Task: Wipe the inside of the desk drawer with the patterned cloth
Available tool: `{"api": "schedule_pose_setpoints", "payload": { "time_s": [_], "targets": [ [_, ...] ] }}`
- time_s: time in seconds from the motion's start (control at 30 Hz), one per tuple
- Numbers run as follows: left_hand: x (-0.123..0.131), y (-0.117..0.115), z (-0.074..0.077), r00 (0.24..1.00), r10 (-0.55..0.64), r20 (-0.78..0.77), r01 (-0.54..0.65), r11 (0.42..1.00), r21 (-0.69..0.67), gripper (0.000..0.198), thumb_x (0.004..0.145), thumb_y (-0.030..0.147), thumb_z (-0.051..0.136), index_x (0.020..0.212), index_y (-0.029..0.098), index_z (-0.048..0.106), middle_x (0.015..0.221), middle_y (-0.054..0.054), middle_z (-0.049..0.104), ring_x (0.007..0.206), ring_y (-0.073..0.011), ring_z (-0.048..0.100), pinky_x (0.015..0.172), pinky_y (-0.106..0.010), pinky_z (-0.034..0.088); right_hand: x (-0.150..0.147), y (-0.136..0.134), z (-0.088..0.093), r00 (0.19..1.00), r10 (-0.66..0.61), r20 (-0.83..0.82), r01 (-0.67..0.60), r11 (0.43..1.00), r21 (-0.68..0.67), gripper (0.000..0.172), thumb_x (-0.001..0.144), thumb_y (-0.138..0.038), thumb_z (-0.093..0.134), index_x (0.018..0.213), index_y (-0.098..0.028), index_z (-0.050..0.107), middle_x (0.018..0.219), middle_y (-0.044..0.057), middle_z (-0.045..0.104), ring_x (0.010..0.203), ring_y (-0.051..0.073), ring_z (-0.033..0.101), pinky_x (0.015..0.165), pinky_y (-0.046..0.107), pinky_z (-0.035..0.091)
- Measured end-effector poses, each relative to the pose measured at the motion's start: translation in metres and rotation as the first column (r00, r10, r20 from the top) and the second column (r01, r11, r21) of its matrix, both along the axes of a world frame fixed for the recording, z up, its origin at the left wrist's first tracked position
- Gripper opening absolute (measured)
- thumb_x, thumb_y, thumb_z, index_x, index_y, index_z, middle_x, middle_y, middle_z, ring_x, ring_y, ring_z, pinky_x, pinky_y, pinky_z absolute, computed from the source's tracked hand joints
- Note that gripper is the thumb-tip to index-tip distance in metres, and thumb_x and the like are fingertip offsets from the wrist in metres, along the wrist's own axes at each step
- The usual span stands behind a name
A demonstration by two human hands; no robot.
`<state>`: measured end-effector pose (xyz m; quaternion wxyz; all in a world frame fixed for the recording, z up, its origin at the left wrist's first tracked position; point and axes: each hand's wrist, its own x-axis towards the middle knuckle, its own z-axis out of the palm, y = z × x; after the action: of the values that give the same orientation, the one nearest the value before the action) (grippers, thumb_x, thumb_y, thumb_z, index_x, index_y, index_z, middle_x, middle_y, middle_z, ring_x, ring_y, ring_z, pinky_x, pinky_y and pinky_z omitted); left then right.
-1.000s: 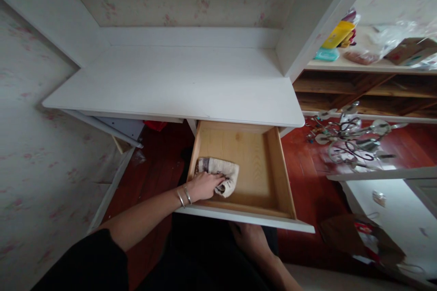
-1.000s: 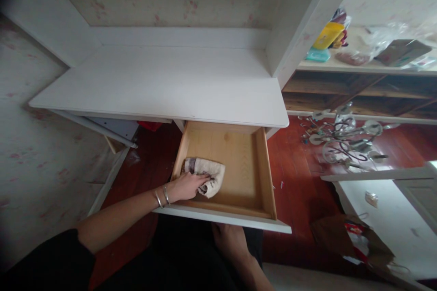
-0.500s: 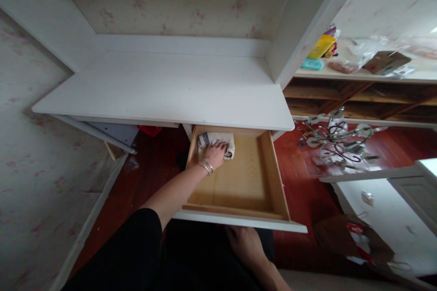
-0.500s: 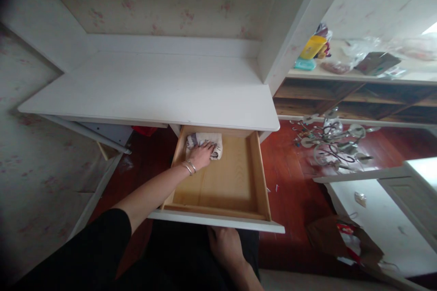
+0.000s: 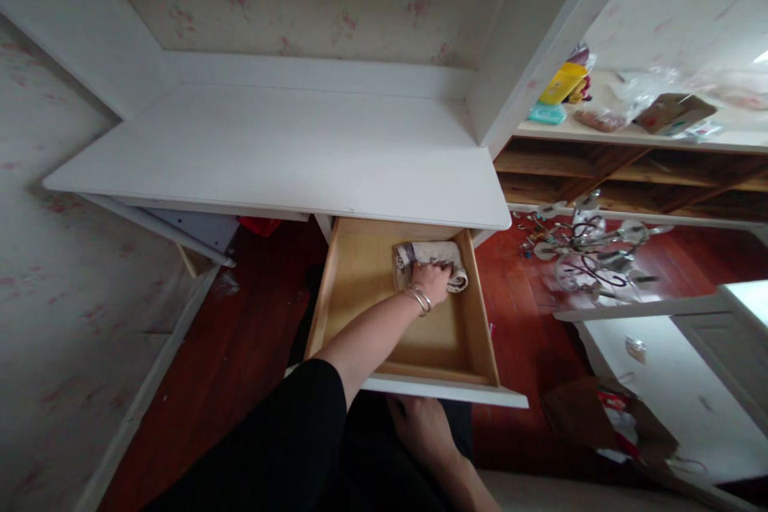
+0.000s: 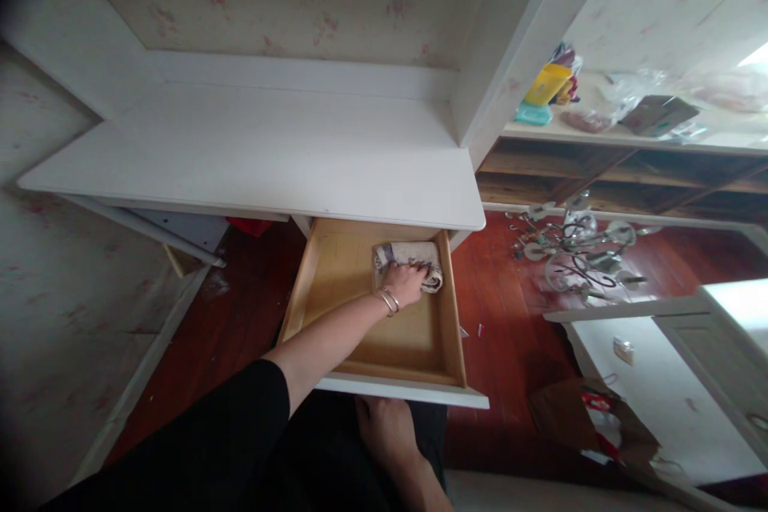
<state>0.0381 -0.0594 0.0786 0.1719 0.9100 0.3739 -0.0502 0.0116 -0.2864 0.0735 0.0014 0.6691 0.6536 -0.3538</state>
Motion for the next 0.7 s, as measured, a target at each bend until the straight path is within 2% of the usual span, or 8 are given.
{"api": "schedule_pose_setpoints", "payload": {
  "time_s": [0.13,0.27,0.37,0.5,0.7],
  "targets": [
    [-0.021,-0.024,0.007,0.991,-0.134,-0.026,0.131,0.987,-0.094,0.033,0.08,0.03,0.054,0.111,0.021,0.059,0.095,-0.01,0.069,0.091,-0.0262,0.065,0.076,-0.04,0.051,0.002,-0.001,-0.003,0.999,0.01,-0.034,-0.008,0.999,0.036,0.033,0.095,-0.025,0.042,0.106,-0.027,0.072,0.112,0.005,0.071,0.108,0.025,0.064,0.093,0.032,0.046],
    [-0.034,-0.065,0.011,0.961,-0.274,-0.037,0.258,0.938,-0.231,0.033,0.076,0.037,0.057,0.105,0.022,0.064,0.094,-0.011,0.07,0.086,-0.027,0.067,0.067,-0.035,0.052,0.003,0.0,-0.004,0.999,0.021,-0.03,-0.02,0.999,0.047,0.033,0.095,-0.026,0.042,0.112,-0.026,0.071,0.114,0.006,0.07,0.108,0.025,0.063,0.094,0.033,0.046],
    [-0.04,-0.084,0.012,0.94,-0.338,-0.033,0.317,0.907,-0.276,0.032,0.076,0.032,0.054,0.104,0.021,0.064,0.093,-0.013,0.07,0.083,-0.0278,0.068,0.064,-0.035,0.053,0.002,0.001,-0.004,1.0,0.022,-0.011,-0.021,0.999,0.048,0.033,0.095,-0.026,0.042,0.113,-0.025,0.07,0.114,0.007,0.07,0.106,0.026,0.064,0.091,0.034,0.048],
    [-0.067,-0.083,0.014,0.944,-0.328,-0.033,0.312,0.922,-0.23,0.031,0.075,0.027,0.055,0.104,0.02,0.064,0.091,-0.013,0.071,0.083,-0.0287,0.068,0.064,-0.036,0.053,0.001,0.002,-0.003,1.0,0.031,0.001,-0.031,0.999,0.034,0.033,0.094,-0.024,0.043,0.113,-0.025,0.07,0.113,0.007,0.07,0.104,0.026,0.065,0.09,0.034,0.049],
    [-0.156,-0.067,0.023,0.958,-0.272,-0.097,0.249,0.948,-0.201,0.028,0.074,0.017,0.054,0.1,0.021,0.066,0.093,-0.01,0.071,0.087,-0.0277,0.068,0.069,-0.035,0.053,-0.001,0.0,-0.003,1.0,0.014,-0.01,-0.014,0.999,0.032,0.034,0.094,-0.023,0.043,0.113,-0.028,0.07,0.112,0.005,0.071,0.105,0.026,0.065,0.091,0.035,0.048]
  ]
}}
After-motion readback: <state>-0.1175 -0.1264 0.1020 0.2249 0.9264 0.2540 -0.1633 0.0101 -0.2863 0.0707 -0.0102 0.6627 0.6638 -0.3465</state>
